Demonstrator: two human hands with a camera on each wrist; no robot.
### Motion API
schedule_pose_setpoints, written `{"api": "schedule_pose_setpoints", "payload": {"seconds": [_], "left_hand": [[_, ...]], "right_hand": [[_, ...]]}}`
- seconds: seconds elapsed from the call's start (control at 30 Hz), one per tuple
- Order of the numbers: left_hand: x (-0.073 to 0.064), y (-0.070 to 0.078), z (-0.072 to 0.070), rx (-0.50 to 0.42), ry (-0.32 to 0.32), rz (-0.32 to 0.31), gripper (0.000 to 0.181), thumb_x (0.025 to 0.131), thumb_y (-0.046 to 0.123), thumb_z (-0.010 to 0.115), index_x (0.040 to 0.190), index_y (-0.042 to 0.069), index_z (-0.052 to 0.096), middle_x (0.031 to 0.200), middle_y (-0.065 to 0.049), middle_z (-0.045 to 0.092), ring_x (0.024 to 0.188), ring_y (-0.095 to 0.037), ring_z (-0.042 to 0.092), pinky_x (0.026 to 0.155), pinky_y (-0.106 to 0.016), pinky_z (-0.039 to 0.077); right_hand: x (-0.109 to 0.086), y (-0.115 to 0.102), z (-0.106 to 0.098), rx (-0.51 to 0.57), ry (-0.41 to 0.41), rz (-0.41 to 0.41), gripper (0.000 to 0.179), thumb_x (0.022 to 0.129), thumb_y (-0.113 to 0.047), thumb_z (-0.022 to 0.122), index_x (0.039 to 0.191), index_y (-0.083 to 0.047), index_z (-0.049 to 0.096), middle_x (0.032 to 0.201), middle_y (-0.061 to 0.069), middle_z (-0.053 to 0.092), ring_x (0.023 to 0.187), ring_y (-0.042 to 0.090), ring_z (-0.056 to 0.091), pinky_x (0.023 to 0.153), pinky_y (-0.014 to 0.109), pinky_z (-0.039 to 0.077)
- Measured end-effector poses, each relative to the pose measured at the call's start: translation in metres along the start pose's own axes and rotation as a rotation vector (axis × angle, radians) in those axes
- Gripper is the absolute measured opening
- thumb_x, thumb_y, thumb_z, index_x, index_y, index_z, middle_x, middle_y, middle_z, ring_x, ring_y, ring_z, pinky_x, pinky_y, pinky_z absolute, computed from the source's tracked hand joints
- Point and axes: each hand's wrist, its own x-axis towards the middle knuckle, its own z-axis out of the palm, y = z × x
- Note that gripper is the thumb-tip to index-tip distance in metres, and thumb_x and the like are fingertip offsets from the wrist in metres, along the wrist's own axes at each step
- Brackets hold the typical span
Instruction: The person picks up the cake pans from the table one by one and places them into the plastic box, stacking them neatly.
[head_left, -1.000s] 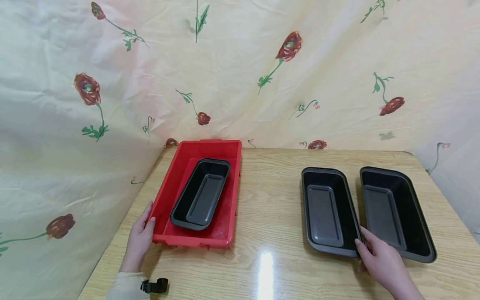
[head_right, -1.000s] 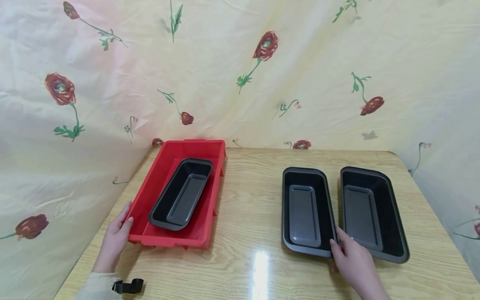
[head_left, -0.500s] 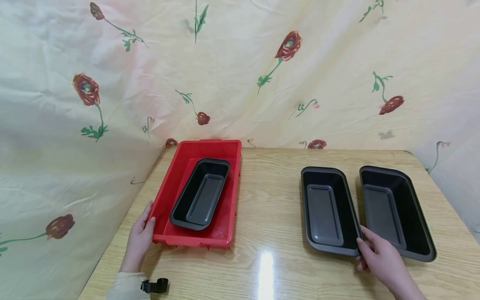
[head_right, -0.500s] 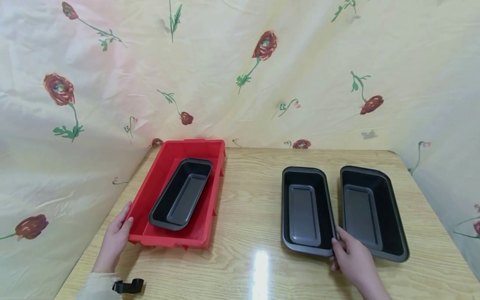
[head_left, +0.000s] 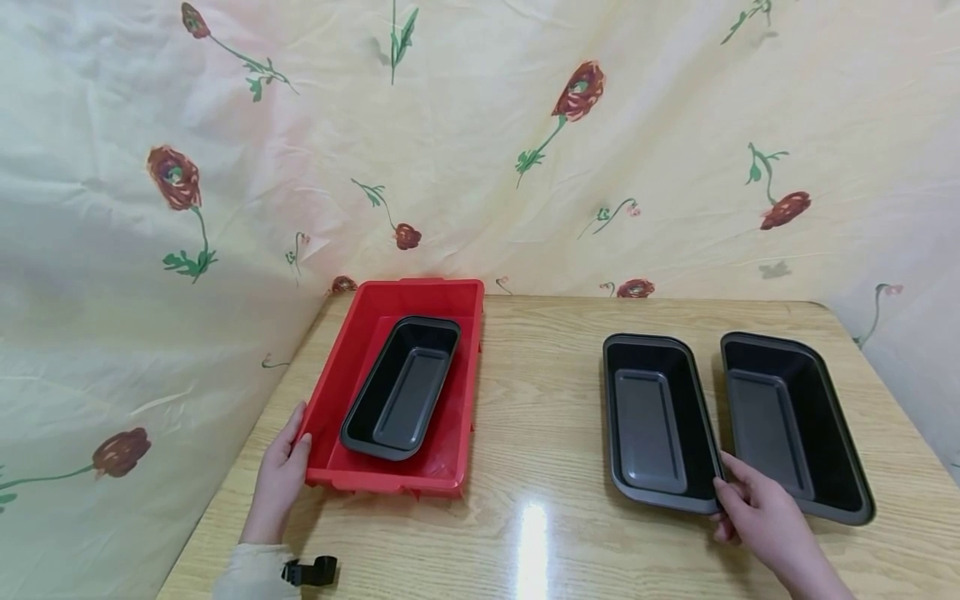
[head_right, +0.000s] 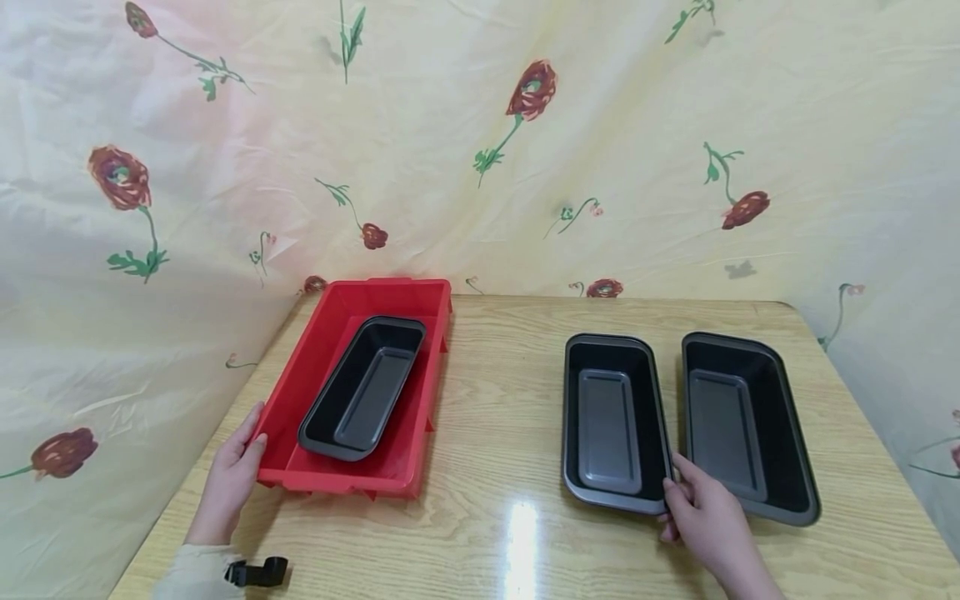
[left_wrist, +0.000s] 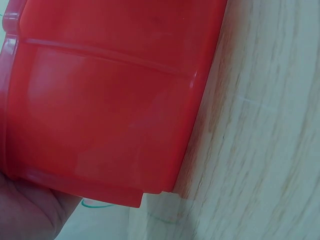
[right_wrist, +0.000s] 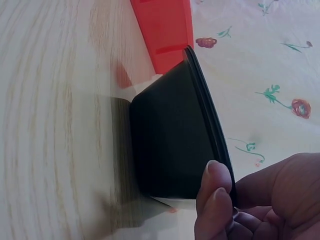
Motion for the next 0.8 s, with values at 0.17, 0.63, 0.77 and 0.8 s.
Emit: {"api": "schedule_pose_setpoints", "payload": {"seconds": [0.17,0.63,0.77,0.8], "left_hand": [[-0.0003,0.0008,0.0002,0.01,0.005,0.02,0.055,0.105,0.008,0.035,0.157,0.016,0.018,0.159,-0.016,0.023,0.139,-0.039,0.031,0.103,-0.045,0.037],[-0.0007,0.0008,-0.0002,0.005,-0.002,0.014,0.056,0.105,0.006,0.035,0.157,0.016,0.018,0.159,-0.016,0.022,0.14,-0.038,0.029,0.105,-0.044,0.036],[-0.0007,0.0009,-0.0002,0.003,0.0,0.012,0.055,0.105,0.006,0.035,0.157,0.015,0.018,0.159,-0.016,0.022,0.14,-0.039,0.029,0.104,-0.045,0.036],[-0.0008,0.0012,-0.0002,0.003,-0.001,0.009,0.055,0.105,0.006,0.035,0.157,0.015,0.018,0.159,-0.015,0.022,0.14,-0.038,0.029,0.105,-0.045,0.036]], "right_hand": [[-0.0002,-0.0006,-0.0008,0.019,-0.01,0.005,0.057,0.103,-0.007,0.042,0.147,0.018,0.015,0.072,0.011,0.064,0.056,0.02,0.061,0.052,0.03,0.053],[-0.0006,0.0014,-0.0019,0.15,-0.066,0.001,0.061,0.101,-0.003,0.042,0.149,0.016,0.009,0.075,0.015,0.066,0.056,0.02,0.06,0.051,0.031,0.052],[-0.0011,0.001,-0.0024,0.191,-0.083,0.006,0.061,0.102,-0.004,0.042,0.149,0.015,0.008,0.075,0.015,0.066,0.057,0.019,0.059,0.052,0.032,0.052],[-0.0013,0.001,-0.0026,0.201,-0.088,0.004,0.06,0.102,-0.004,0.041,0.149,0.015,0.008,0.075,0.015,0.066,0.057,0.019,0.059,0.052,0.032,0.052]]}}
